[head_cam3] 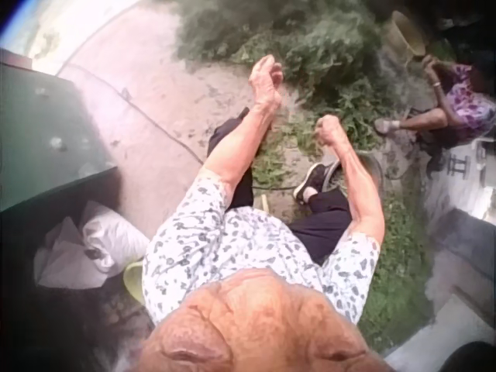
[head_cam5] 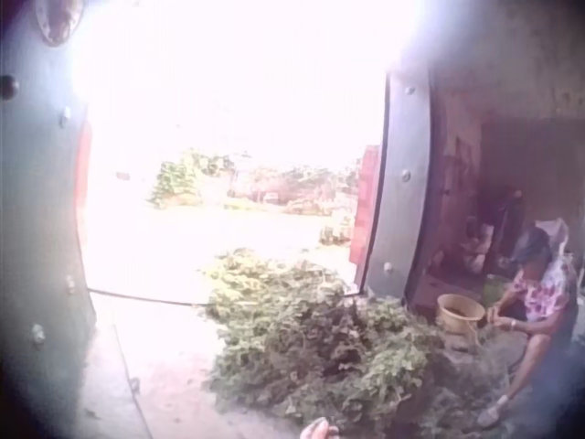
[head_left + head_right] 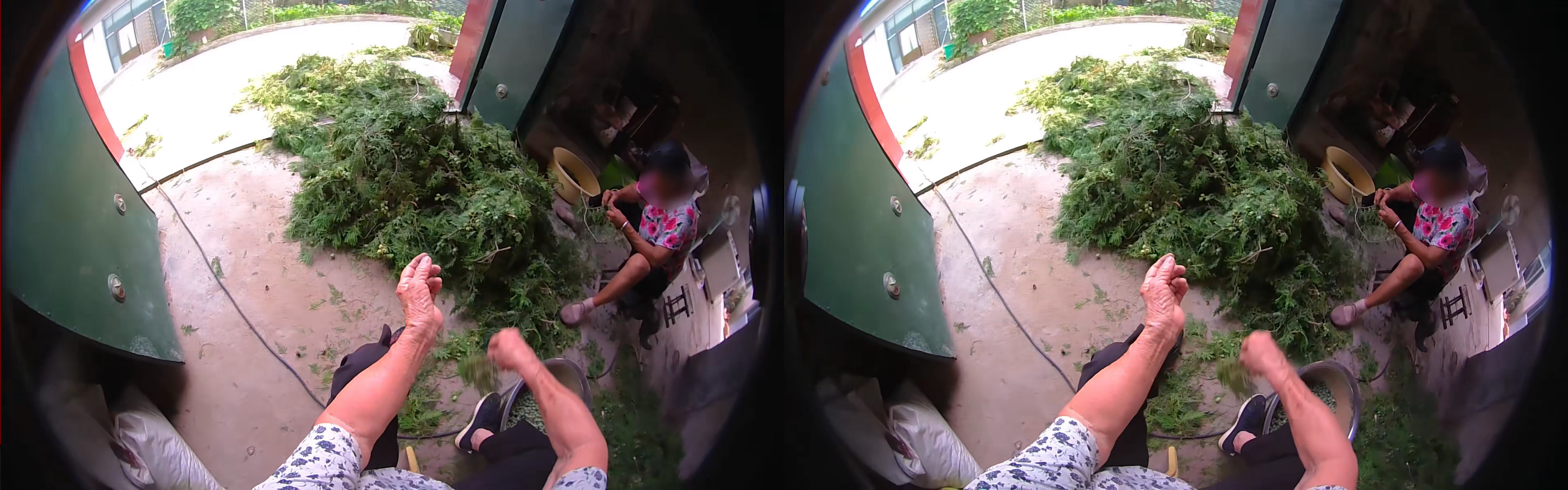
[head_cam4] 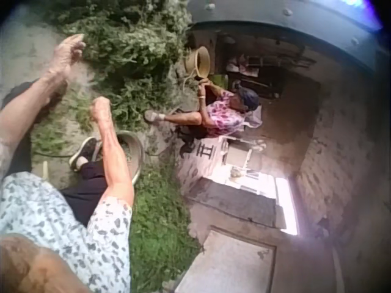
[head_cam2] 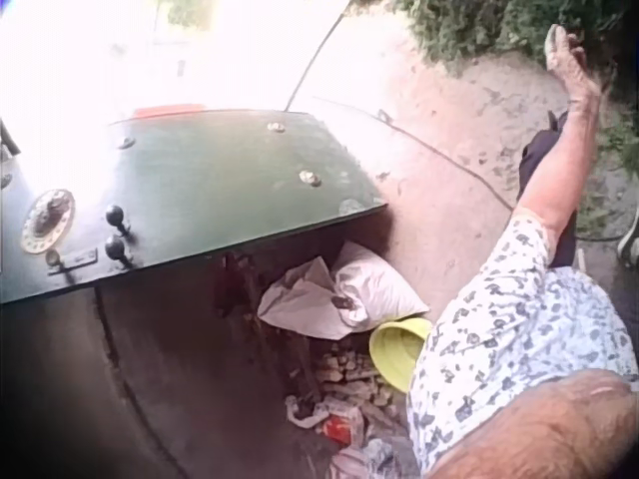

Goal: Picking small green buds from branches and collecting them in a bowl.

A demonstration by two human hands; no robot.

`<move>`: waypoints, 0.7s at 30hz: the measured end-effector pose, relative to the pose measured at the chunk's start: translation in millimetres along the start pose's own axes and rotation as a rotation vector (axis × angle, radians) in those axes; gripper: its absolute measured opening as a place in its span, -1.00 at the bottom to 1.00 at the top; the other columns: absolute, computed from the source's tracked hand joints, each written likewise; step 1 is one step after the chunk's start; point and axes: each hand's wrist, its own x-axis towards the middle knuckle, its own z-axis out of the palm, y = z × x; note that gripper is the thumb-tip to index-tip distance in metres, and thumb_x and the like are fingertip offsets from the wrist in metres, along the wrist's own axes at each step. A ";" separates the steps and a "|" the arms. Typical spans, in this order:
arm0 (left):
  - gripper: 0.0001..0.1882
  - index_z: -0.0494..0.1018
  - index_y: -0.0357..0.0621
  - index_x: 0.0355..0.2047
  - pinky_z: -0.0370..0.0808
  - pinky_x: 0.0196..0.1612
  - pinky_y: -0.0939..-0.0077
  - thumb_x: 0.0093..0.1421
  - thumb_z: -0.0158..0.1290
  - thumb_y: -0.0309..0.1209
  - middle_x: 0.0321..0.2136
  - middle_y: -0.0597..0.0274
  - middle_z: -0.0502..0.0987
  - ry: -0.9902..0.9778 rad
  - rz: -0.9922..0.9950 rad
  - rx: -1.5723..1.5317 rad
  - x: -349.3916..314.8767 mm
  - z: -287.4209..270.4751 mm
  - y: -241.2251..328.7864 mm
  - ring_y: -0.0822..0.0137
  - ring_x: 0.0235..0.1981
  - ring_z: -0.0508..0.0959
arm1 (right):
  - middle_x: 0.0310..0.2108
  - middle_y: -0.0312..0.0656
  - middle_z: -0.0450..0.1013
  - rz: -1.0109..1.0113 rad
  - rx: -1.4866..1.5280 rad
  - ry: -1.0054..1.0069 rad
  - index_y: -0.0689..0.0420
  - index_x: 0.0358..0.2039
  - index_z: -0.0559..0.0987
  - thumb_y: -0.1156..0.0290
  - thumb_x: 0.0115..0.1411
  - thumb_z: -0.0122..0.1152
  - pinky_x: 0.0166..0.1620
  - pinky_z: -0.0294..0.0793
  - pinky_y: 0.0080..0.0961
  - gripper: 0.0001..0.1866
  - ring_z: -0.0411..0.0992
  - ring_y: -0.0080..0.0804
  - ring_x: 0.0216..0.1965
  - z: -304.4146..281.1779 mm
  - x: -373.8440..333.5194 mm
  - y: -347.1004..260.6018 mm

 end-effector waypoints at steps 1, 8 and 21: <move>-0.80 0.42 -0.05 -0.25 0.31 -0.62 0.81 0.10 0.10 -0.36 -0.55 0.38 0.48 0.045 0.015 0.002 -2.1 -0.7 8.6 0.64 -0.67 0.39 | -0.52 -0.04 0.49 -0.146 0.644 0.292 0.28 -0.39 0.55 0.55 0.03 0.03 -0.40 0.53 -0.48 -0.84 0.50 -0.47 -0.43 -54.2 -3.6 -31.9; -0.74 0.38 -0.05 -0.20 0.33 -0.61 0.79 0.10 0.09 -0.32 -0.51 0.37 0.47 0.002 -0.059 0.073 1.5 -3.3 6.1 0.62 -0.66 0.37 | -0.14 -0.16 0.39 -0.854 0.921 0.941 0.27 -0.04 0.37 0.50 0.11 0.12 -0.06 0.37 -0.59 -0.62 0.39 -0.48 -0.12 -155.2 -26.7 -118.0; -0.81 0.41 -0.17 -0.31 0.44 -0.39 0.49 0.17 0.01 -0.32 -0.51 0.31 0.48 -0.327 -0.260 0.270 18.2 23.1 -21.7 0.46 -0.54 0.44 | -0.45 -0.24 0.46 0.362 1.290 0.500 0.26 -0.25 0.50 0.46 0.12 0.04 -0.48 0.44 -0.67 -0.79 0.42 -0.56 -0.51 170.7 61.1 158.8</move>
